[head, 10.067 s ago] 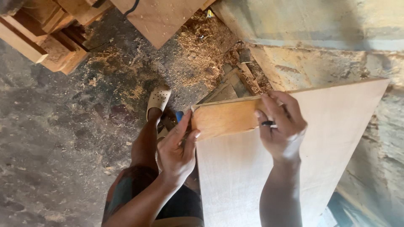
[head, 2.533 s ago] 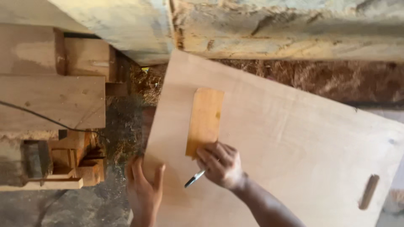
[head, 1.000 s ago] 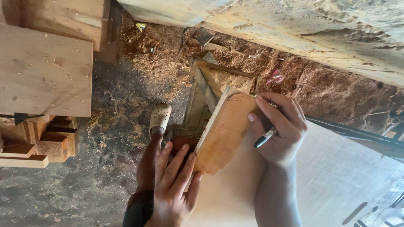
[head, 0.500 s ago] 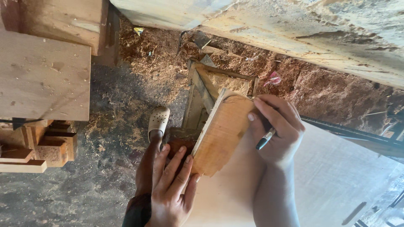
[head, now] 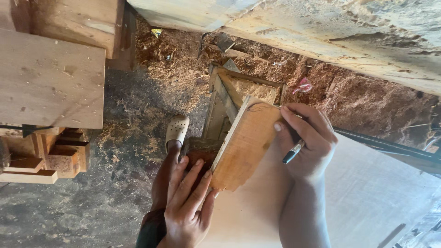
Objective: The person traces a small wooden template onto several larger wooden boards using a black marker, handling each board individually and placing them on a stack.
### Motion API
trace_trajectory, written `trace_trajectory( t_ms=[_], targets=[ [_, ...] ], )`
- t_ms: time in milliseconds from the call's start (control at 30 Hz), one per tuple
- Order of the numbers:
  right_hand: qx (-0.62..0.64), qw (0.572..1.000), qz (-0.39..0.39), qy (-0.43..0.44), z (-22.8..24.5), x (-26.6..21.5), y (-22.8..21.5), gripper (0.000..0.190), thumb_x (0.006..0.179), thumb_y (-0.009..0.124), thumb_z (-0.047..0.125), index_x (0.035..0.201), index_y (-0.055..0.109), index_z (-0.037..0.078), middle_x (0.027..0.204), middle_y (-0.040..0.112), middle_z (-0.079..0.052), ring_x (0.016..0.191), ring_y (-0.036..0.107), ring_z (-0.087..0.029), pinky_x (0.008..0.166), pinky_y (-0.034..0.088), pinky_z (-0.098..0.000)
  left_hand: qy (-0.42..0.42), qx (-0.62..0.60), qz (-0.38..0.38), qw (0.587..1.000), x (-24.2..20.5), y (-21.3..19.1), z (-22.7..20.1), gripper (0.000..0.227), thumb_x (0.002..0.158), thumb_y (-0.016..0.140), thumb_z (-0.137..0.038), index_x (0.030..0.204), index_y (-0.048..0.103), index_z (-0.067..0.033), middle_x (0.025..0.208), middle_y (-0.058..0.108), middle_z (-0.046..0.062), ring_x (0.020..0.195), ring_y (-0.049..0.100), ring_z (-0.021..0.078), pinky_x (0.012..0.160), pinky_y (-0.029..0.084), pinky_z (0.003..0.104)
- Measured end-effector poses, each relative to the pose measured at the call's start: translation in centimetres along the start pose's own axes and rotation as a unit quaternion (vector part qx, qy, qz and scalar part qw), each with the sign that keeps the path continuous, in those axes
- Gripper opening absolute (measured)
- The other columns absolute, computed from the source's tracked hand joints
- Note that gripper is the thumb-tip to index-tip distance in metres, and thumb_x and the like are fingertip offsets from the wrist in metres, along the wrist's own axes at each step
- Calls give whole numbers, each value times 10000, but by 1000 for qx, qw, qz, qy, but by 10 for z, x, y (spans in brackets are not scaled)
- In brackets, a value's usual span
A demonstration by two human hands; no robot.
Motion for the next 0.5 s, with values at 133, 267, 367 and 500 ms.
trace_trajectory(
  t_ms=[133, 267, 367, 500],
  targets=[
    [-5, 1000, 4, 3, 1, 0, 0, 290, 868, 825, -7, 1151, 757, -12, 1151, 728, -152, 991, 715, -252, 844, 567, -315, -7, 3, -8, 1000, -1, 1, 1, 346, 841, 774, -86, 1177, 732, -14, 1348, 653, 183, 1406, 501, 436, 1165, 443, 515],
    [4, 1000, 6, 10, -2, 1, 1, 286, 858, 834, -9, 1134, 760, 4, 1133, 729, -144, 977, 718, -238, 862, 567, -329, -7, 4, -13, 1000, 2, -1, 0, 328, 853, 773, -104, 1167, 745, -14, 1348, 659, 173, 1400, 516, 438, 1161, 457, 511],
    [-1, 1000, -1, 13, -2, 1, 1, 274, 853, 835, -12, 1116, 767, 26, 1124, 733, -128, 982, 715, -238, 869, 572, -333, 8, 20, -11, 1000, 10, -10, -8, 357, 824, 763, -151, 1157, 731, -28, 1334, 663, 168, 1361, 531, 443, 1149, 445, 529],
    [-3, 1000, 5, 9, 2, 4, -1, 276, 834, 829, -17, 1100, 764, 24, 1104, 728, -127, 973, 709, -248, 870, 570, -342, 56, 42, -13, 997, 48, -13, -21, 527, 884, 723, -256, 1319, 618, 23, 1378, 630, 211, 1347, 543, 451, 1128, 465, 550]
  ],
)
Point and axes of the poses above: each hand's wrist, its own x-axis towards the middle knuckle, its own y-axis out of the palm, z = x × y, the point moved 8 cm from there along x, towards the middle knuckle
